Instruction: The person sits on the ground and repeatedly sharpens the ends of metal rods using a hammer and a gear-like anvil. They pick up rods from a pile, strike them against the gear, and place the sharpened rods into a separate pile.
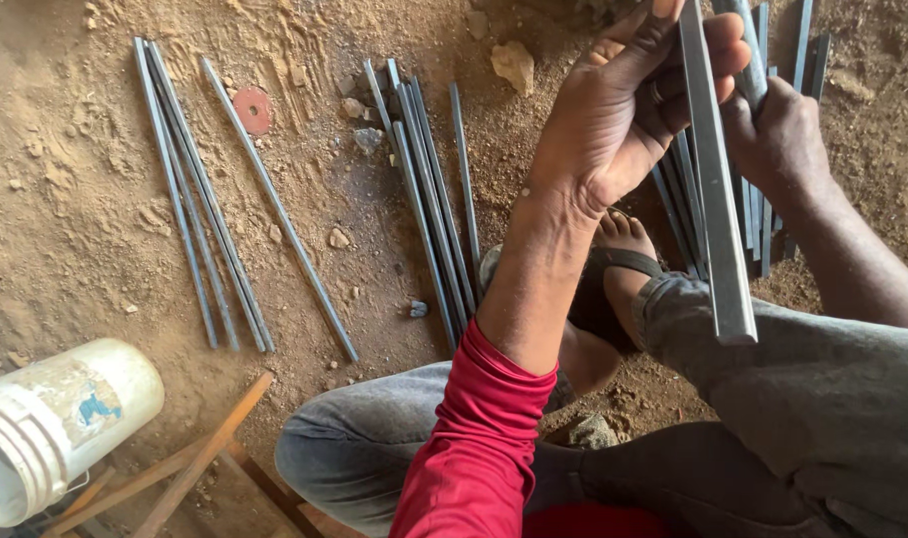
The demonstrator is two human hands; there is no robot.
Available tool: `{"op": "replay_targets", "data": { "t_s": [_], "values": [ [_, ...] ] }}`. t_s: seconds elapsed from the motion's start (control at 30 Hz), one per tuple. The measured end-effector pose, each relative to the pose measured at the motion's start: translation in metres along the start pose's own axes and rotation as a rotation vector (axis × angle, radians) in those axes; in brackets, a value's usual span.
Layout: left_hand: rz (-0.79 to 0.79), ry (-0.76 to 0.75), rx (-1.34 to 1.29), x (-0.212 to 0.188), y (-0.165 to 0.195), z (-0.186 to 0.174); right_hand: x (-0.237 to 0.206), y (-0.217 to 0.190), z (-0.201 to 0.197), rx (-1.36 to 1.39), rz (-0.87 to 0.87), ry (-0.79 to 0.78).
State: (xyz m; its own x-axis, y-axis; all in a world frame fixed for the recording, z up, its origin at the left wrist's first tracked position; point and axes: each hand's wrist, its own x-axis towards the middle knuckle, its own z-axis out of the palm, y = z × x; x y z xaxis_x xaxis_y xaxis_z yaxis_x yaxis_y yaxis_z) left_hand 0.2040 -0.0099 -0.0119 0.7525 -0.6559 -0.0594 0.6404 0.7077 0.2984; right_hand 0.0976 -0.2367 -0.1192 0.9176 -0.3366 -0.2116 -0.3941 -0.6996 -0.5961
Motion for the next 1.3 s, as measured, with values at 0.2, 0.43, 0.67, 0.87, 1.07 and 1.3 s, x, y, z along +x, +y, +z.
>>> {"op": "replay_targets", "data": {
  "t_s": [0.2,0.43,0.67,0.87,1.07,1.3],
  "values": [
    [-0.107,0.04,-0.048,0.01,0.006,-0.022,0.003,0.013,-0.004,0.021,0.032,-0.01],
    [-0.235,0.515,0.585,0.063,-0.007,-0.098,-0.004,0.006,-0.025,0.252,-0.087,0.116],
    [-0.147,0.676,0.946,0.087,-0.031,-0.123,0.045,0.0,-0.033,0.175,-0.468,0.232],
    [-0.167,0.656,1.039,0.051,-0.033,-0.109,0.048,-0.011,-0.042,0.063,-0.042,0.008],
    [-0.195,0.674,1.052,-0.033,-0.051,-0.118,0.055,-0.012,-0.063,0.262,-0.416,0.194],
    [-0.26,0.769,0.87,-0.071,-0.055,-0.114,0.064,-0.01,-0.051,-0.094,-0.066,0.039]
  ]
}}
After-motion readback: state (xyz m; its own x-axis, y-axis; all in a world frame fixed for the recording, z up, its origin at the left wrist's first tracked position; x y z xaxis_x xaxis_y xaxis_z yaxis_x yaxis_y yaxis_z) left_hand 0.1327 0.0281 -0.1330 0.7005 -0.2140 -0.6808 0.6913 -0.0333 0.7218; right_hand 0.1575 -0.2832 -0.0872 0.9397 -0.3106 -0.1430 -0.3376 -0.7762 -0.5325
